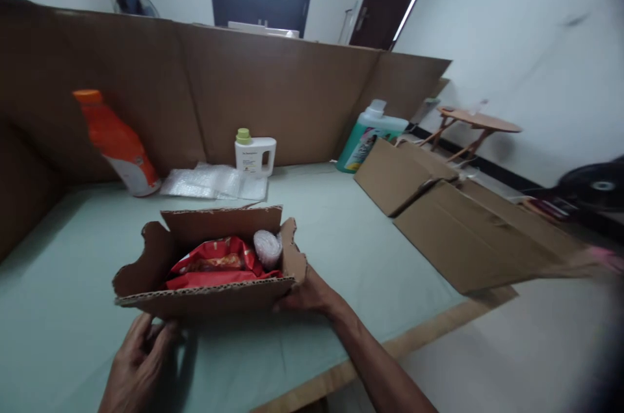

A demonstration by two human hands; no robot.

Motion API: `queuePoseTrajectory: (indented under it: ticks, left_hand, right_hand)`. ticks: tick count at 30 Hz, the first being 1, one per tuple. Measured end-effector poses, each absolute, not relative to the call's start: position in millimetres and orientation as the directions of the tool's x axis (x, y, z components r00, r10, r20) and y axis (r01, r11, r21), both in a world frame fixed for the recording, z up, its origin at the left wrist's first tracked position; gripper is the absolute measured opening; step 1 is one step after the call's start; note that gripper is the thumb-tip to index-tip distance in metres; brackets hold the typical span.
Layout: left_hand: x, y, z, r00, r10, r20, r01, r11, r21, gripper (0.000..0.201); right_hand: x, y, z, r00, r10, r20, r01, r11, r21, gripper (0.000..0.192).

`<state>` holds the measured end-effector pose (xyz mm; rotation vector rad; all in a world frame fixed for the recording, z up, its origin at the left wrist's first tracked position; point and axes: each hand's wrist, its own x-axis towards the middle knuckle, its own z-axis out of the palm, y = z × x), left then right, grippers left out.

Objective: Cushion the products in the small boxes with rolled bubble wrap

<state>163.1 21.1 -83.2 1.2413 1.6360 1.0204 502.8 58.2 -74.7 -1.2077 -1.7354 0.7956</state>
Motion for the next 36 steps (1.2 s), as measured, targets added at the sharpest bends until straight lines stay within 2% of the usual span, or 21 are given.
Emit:
queuePoseTrajectory:
  ticks: [3,6,9,12,15,19,26,36]
  left_hand:
    - [197.6,50.9,-78.7,-0.12,0.975,-0.187,0.208,0.209,0.956,0.069]
    - [255.8,94.8,-73.1,0.093,0.982,-0.167,0.187,0.147,0.971,0.082]
    - [322.9,132.8,-78.0,0.277,0.961,-0.015,0.065,-0.003,0.998,0.098]
    - [374.8,143.9,-97.1,0.424,0.894,0.146,0.079,-0.197,0.977,0.092]
    - [396.6,127.5,-121.2,0.533,0.806,0.257,0.16,-0.394,0.905,0.072]
    - [393.3,100.5,-140.6,0.553,0.76,0.341,0.237,-0.536,0.81,0.049]
    - [389.5,96.3,-138.3,0.546,0.734,0.404,0.252,-0.603,0.757,0.038]
    - [388.8,96.4,-133.9,0.541,0.741,0.398,0.24,-0.589,0.771,0.034]
  right_hand:
    - [522.5,59.3,-80.6,-0.151,0.934,0.324,0.411,0.358,-0.839,0.134]
    - [557.1,53.7,-80.9,0.061,0.936,0.347,0.428,0.29,-0.856,0.129]
    - [600.5,52.8,-75.7,0.316,0.874,0.369,0.45,0.204,-0.869,0.116]
    - [648.3,64.7,-68.3,0.516,0.733,0.443,0.542,0.122,-0.832,0.109]
    - [694.7,87.4,-63.5,0.609,0.577,0.544,0.645,0.038,-0.763,0.108]
    - [735.9,119.4,-66.0,0.646,0.439,0.625,0.731,-0.119,-0.672,0.115]
    - [745.4,142.4,-83.3,0.692,0.362,0.624,0.71,-0.185,-0.679,0.116]
    - [750.9,148.1,-85.7,0.709,0.317,0.63,0.702,-0.226,-0.675,0.112]
